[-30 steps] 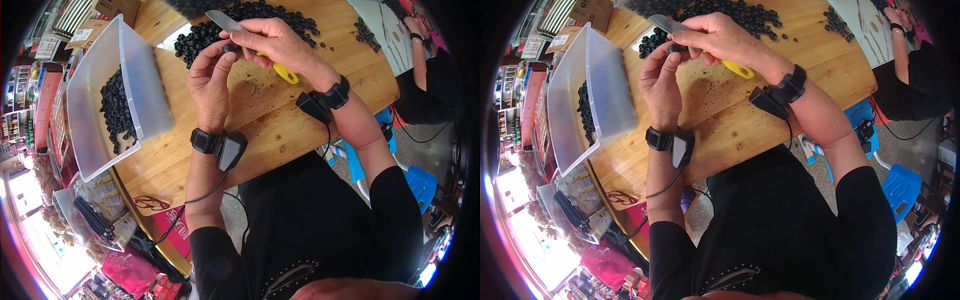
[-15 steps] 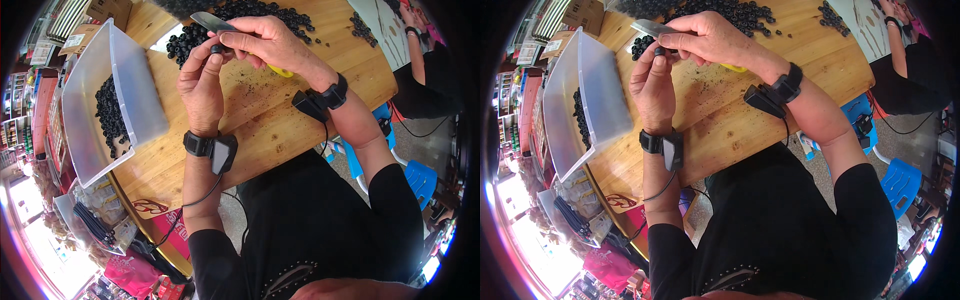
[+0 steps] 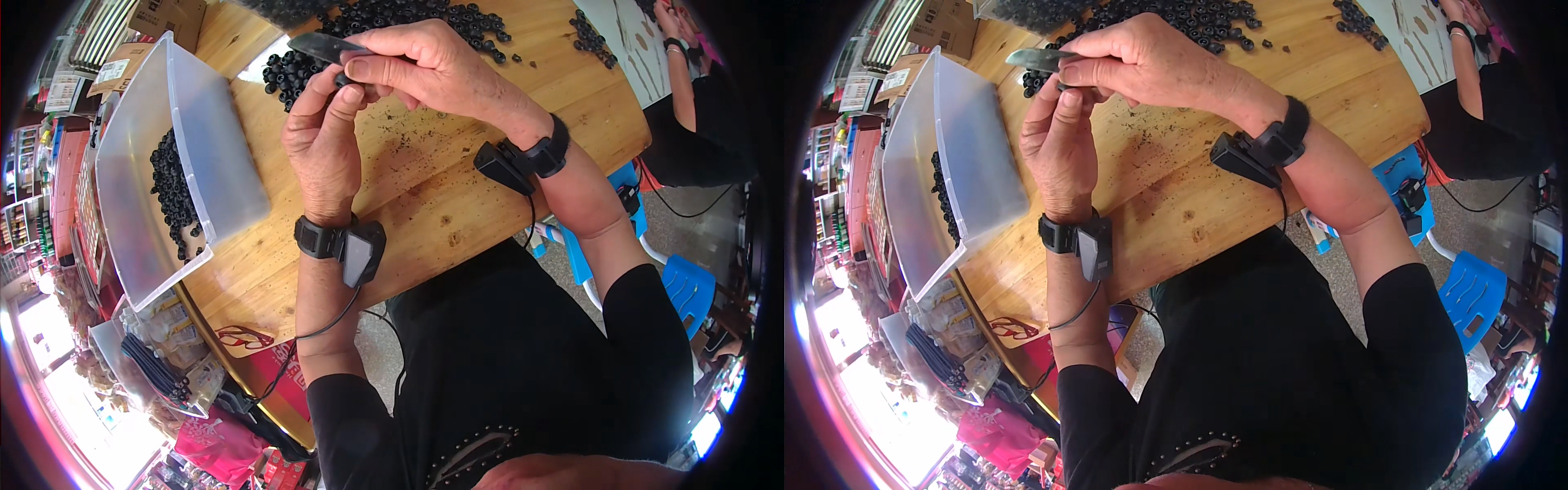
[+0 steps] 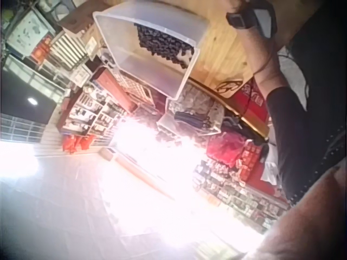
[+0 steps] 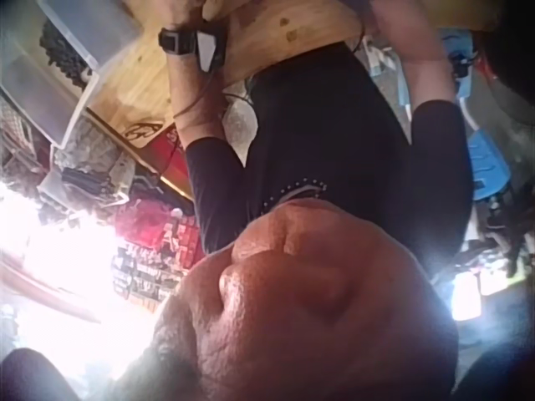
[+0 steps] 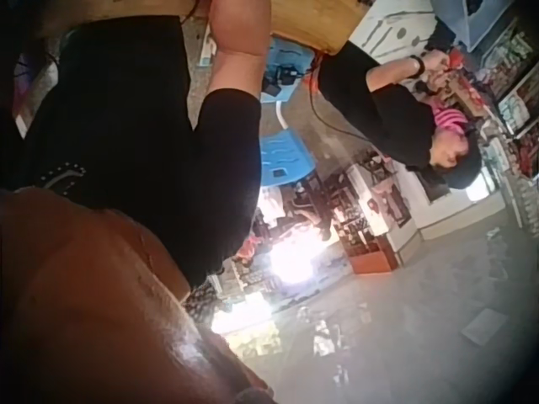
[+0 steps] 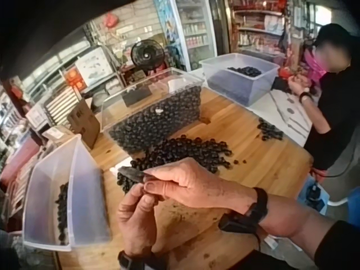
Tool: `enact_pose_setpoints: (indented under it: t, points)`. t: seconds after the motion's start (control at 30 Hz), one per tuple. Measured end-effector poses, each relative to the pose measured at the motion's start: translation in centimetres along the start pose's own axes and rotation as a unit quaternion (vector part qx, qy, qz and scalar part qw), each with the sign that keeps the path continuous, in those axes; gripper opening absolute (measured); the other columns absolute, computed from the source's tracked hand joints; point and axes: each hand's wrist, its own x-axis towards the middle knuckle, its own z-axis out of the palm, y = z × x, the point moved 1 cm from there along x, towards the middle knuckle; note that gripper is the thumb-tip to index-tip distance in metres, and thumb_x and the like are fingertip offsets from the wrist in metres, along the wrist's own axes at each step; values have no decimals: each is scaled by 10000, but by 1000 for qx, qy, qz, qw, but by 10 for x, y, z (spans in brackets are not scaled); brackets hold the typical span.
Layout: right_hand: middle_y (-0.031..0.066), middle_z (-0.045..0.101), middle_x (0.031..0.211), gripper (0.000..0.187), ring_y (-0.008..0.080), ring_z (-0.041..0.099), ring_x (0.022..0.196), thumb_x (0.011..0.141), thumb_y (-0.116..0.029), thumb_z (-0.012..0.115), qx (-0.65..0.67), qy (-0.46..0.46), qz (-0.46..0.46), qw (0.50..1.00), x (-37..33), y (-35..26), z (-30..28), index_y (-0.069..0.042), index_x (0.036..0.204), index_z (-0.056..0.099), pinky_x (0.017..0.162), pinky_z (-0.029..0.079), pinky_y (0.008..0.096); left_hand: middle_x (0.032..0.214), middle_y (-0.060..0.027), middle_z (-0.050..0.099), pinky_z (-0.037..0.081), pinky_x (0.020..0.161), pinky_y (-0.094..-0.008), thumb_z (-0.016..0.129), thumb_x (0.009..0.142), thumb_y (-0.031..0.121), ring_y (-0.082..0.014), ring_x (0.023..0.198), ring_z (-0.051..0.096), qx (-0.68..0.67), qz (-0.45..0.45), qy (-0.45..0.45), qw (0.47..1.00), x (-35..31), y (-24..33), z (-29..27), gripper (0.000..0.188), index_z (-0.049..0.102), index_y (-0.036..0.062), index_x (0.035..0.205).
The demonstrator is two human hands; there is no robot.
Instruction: Trimming excess material from small black rubber or plastic components using a handheld knife at a workstation.
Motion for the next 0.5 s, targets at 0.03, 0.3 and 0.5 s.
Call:
enact_pose_setpoints:
  t: [0.03,0.3,0.5]
  points:
    - [39,673,732,276,72,578,553,974,-230,658,17,-9,18,1000,0,0,-2,-12,1138,701,496,454,215,1067,-62,685,535,845,-290,640,949,24,-150,916,639,6,-1,-12,1000,1,1,-1,305,648,3,1254]
    - [0,644,707,290,39,534,517,982,-217,652,-10,0,13,1000,-2,9,-3,-7,1177,693,456,420,200,1007,-34,637,507,760,-238,633,964,50,-118,837,604,82,-12,-35,996,1,1,-1,287,654,4,1246]
    - [18,676,755,272,46,557,536,958,-199,681,-68,-9,-13,998,-1,5,-2,-2,1144,705,468,438,207,941,-29,621,496,741,-246,613,982,70,-115,794,575,132,5,-39,990,1,2,-1,245,660,-14,1208]
